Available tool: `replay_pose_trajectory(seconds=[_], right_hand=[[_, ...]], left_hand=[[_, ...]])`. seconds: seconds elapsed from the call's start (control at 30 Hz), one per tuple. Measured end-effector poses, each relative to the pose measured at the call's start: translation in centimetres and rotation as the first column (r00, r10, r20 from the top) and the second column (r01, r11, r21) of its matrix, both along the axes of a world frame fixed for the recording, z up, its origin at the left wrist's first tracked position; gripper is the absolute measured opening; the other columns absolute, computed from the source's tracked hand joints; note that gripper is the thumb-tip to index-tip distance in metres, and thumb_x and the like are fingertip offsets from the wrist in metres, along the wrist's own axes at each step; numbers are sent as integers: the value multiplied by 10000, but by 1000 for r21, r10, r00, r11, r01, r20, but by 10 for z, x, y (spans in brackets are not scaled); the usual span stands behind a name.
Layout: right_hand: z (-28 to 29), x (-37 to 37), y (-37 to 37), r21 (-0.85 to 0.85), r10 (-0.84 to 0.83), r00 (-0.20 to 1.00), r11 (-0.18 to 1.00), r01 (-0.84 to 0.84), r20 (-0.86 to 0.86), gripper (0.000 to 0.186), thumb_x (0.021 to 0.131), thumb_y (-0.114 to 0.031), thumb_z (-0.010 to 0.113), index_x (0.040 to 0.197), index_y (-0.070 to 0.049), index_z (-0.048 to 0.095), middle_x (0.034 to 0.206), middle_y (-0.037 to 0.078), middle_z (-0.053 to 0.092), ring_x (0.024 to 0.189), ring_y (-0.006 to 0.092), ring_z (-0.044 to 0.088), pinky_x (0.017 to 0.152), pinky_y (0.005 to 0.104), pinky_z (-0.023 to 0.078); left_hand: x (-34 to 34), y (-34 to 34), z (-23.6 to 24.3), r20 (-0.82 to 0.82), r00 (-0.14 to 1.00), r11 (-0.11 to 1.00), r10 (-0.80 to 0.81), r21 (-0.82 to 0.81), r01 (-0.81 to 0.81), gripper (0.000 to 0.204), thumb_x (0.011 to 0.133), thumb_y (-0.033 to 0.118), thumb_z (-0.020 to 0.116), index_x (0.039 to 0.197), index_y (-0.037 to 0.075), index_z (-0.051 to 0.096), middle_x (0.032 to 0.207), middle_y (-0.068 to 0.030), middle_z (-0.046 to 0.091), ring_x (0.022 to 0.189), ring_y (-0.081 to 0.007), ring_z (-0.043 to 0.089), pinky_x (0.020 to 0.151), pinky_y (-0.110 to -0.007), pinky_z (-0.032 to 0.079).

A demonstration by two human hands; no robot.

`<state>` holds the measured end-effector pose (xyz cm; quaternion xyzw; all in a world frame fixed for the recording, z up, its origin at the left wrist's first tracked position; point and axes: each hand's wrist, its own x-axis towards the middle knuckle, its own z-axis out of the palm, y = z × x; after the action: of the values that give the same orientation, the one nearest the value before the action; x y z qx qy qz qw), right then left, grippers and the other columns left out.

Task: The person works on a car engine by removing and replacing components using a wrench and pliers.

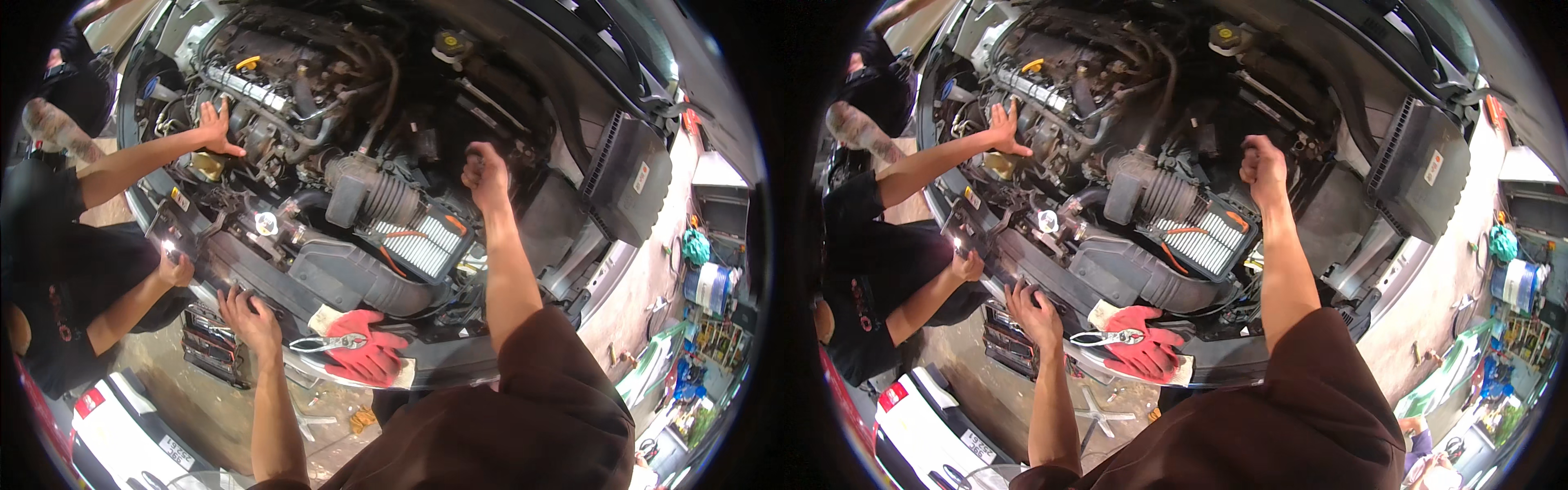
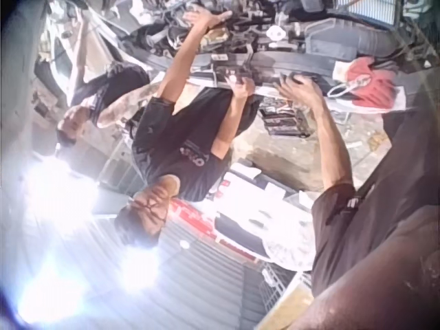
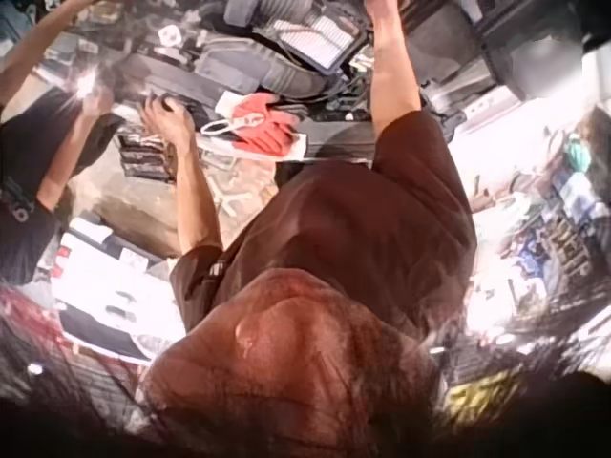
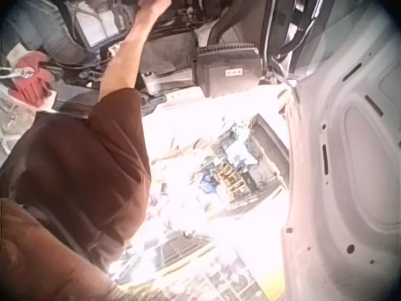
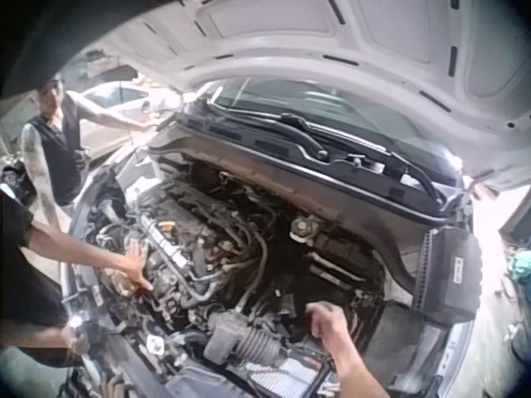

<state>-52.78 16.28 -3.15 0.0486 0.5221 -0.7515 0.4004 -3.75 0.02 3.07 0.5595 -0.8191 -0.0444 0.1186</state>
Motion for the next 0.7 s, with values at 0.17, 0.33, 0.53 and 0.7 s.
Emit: replay_pose_trajectory(seconds=[0.17,0.33,0.53,0.7], right_hand=[[63,65,-45,435,542,776,813,-387,-323,406,1019,-394,692,1053,5,761,687,-44,567,603,71,499,555,277,381],[44,103,-62,546,706,551,702,-458,-445,389,989,-299,661,1237,-6,726,908,149,738,876,218,708,811,380,545],[72,172,-105,965,972,-7,231,-124,-233,1148,791,-539,861,1585,75,305,995,234,759,912,350,768,771,444,617],[67,182,-115,980,979,-87,179,-88,-186,1248,750,-548,883,1572,151,258,914,188,773,865,329,772,760,406,611]], left_hand=[[6,-1,-1,-5,1000,1000,0,-20,0,233,956,137,562,1056,-28,692,1365,-191,624,1468,-432,400,1228,-547,285],[8,-3,0,-29,1000,1000,4,-29,-5,215,917,103,591,1033,-38,703,1350,-191,633,1465,-424,405,1231,-557,291],[9,1,-1,-42,999,999,0,-43,-1,206,916,99,592,1031,-30,704,1344,-192,634,1462,-422,408,1238,-554,280],[9,1,-4,-44,999,999,-5,-48,3,201,916,108,596,1028,-15,709,1338,-186,637,1460,-414,415,1244,-547,275]])
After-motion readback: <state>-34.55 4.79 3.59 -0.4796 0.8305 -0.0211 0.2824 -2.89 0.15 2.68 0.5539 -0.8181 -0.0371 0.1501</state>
